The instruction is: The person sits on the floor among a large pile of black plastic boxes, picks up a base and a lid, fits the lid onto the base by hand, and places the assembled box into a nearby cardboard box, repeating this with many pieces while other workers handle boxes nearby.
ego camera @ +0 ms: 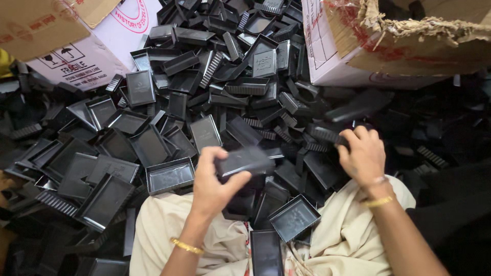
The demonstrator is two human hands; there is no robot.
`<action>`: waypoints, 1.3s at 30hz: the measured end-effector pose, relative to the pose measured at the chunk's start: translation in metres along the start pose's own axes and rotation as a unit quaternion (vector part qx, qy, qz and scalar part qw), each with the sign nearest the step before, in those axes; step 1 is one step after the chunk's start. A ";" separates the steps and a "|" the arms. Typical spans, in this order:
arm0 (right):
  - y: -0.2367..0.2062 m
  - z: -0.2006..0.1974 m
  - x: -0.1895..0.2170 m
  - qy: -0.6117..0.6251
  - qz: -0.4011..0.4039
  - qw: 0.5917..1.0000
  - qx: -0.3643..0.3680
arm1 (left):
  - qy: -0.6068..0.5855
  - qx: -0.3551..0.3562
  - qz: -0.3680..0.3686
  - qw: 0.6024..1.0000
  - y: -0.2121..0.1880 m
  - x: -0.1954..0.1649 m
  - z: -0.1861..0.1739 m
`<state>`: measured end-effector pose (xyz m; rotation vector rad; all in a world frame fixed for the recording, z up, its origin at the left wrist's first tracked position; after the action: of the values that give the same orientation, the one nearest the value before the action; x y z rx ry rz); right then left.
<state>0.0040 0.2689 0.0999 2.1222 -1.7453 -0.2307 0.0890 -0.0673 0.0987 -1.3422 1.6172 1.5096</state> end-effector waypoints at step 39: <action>0.047 -0.017 0.054 0.290 -0.019 0.926 0.242 | -0.205 -0.049 -0.122 0.970 -0.050 -0.020 0.036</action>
<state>-0.0214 0.2126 0.1398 2.2164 -1.4901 0.8219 0.1332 -0.0208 0.0879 -1.1357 1.0930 1.6014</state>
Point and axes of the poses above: each hand's wrist, its own y-axis towards the middle knuckle, its own z-axis out of the palm, x = y × z, the point moved 3 cm from there along y, towards the middle knuckle, and after that the axes turned 2 degrees about y, right-handed, at the moved point
